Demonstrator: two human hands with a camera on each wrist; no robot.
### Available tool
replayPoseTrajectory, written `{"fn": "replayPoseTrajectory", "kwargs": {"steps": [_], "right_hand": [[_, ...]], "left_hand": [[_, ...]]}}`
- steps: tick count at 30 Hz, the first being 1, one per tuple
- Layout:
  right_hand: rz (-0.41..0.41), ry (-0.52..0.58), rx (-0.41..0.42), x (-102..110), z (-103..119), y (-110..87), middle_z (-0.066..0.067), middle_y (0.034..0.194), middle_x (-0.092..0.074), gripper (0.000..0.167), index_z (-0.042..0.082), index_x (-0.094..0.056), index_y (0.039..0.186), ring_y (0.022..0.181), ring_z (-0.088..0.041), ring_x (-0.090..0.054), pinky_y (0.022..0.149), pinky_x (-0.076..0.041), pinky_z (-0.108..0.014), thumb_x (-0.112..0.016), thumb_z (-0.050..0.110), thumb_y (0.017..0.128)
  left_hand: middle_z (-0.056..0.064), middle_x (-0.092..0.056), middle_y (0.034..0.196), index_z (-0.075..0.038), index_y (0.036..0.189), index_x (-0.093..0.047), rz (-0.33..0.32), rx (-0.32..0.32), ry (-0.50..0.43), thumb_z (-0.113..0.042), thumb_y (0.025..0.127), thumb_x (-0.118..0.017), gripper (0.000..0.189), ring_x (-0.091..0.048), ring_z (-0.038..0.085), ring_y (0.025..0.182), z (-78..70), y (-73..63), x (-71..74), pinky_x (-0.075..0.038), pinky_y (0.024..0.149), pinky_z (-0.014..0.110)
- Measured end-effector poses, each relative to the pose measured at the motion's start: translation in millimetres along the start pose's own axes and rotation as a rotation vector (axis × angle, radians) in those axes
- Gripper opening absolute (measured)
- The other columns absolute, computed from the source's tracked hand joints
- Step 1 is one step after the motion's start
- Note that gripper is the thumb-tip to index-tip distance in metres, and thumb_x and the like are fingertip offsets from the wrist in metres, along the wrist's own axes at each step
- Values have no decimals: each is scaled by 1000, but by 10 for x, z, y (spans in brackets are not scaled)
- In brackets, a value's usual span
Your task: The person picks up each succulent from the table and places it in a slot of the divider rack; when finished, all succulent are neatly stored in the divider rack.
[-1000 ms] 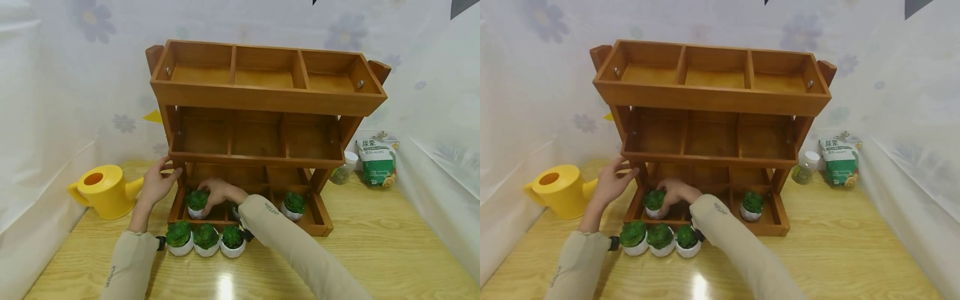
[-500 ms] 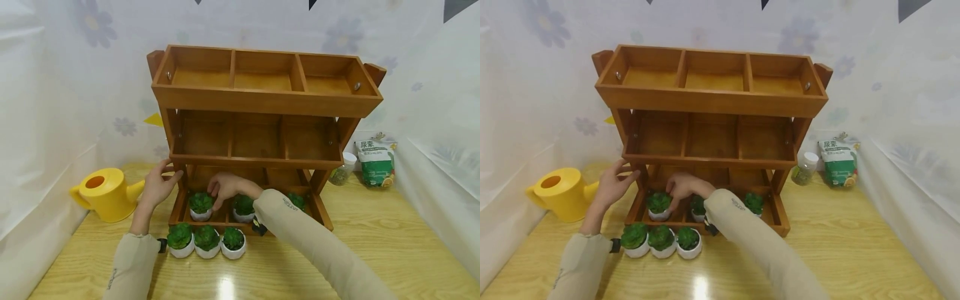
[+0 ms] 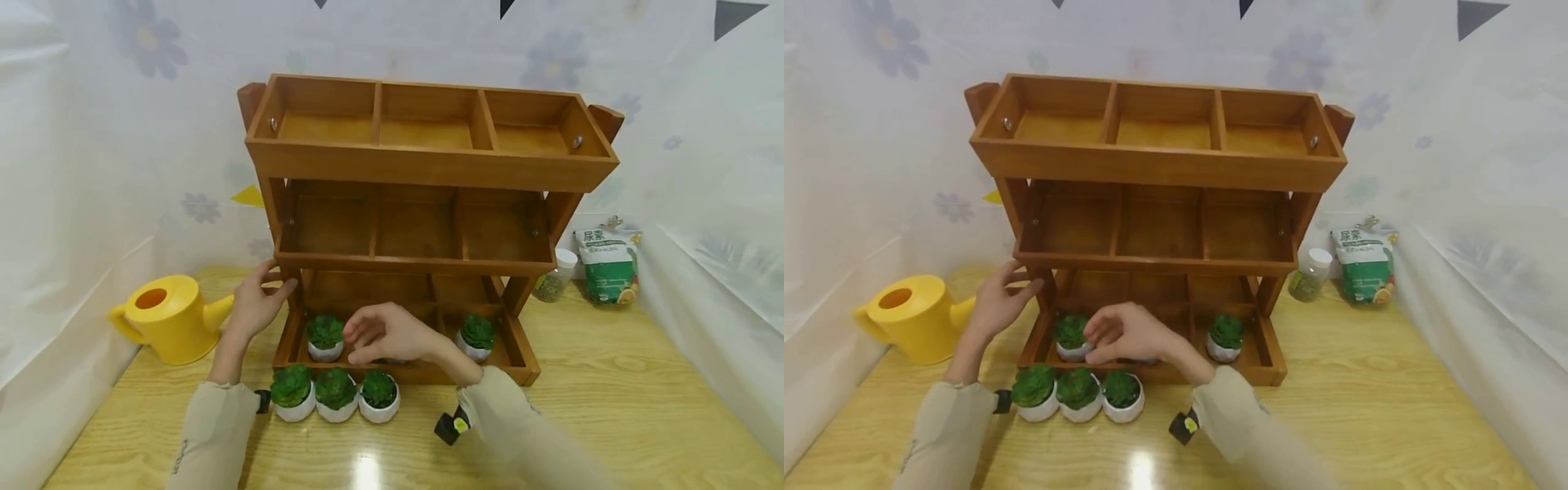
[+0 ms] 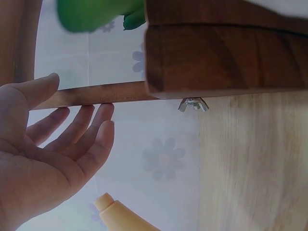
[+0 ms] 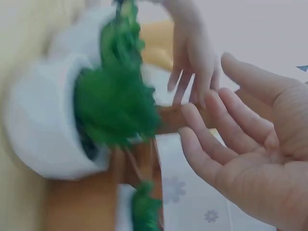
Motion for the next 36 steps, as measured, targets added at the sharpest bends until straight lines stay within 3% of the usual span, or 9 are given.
{"fn": "replayPoseTrajectory", "kwargs": {"steps": [6,12,19,24,33,36], "right_hand": [[-192,8,58,-62,-95,-380,-19,105,-65,31,1,-64,111,90,-17,-66,76,-56,-31,-75,10,83],[-411,15,-3,85,-346,-748,-16,106,-66,33,4,-64,111,95,-29,-63,78,-55,-31,-77,16,83],[-376,73,-25,1,-561,-911,-18,113,-62,47,-2,-58,120,93,-32,-64,77,-55,-30,-78,13,80],[-386,30,-39,-57,-651,-939,-13,112,-64,47,0,-61,117,95,-28,-64,80,-55,-33,-80,19,79],[-448,-258,-20,-146,-552,-880,-2,104,-68,61,3,-63,117,91,-15,-65,79,-55,-34,-88,30,69],[-449,-317,-48,-181,-545,-854,1,101,-66,63,4,-63,117,89,-13,-63,76,-54,-30,-88,33,67]], "left_hand": [[28,-51,131,-2,146,-37,-7,-9,5,-26,97,-57,57,-59,46,106,21,3,3,-51,85,55],[27,-50,133,-2,144,-40,-13,-28,-10,-24,97,-58,55,-57,44,109,14,17,-10,-50,87,55],[27,-50,132,-3,146,-38,-5,-9,-7,-26,97,-57,57,-58,45,107,31,14,-6,-50,86,55],[26,-49,135,-3,145,-39,-9,-24,-15,-24,97,-58,56,-56,43,112,30,20,-3,-49,89,55],[26,-50,133,-4,145,-39,-12,-19,-9,-24,97,-58,56,-57,43,109,26,18,9,-50,88,55],[26,-50,134,-3,145,-39,-10,-22,-14,-23,97,-58,55,-57,43,111,22,17,9,-50,88,55]]}}
Point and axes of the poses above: each hand's wrist, its own y-axis towards the middle knuckle, its own x-axis out of the back of the hand, z = x × y, the point moved 10 cm from there along y, towards the middle knuckle
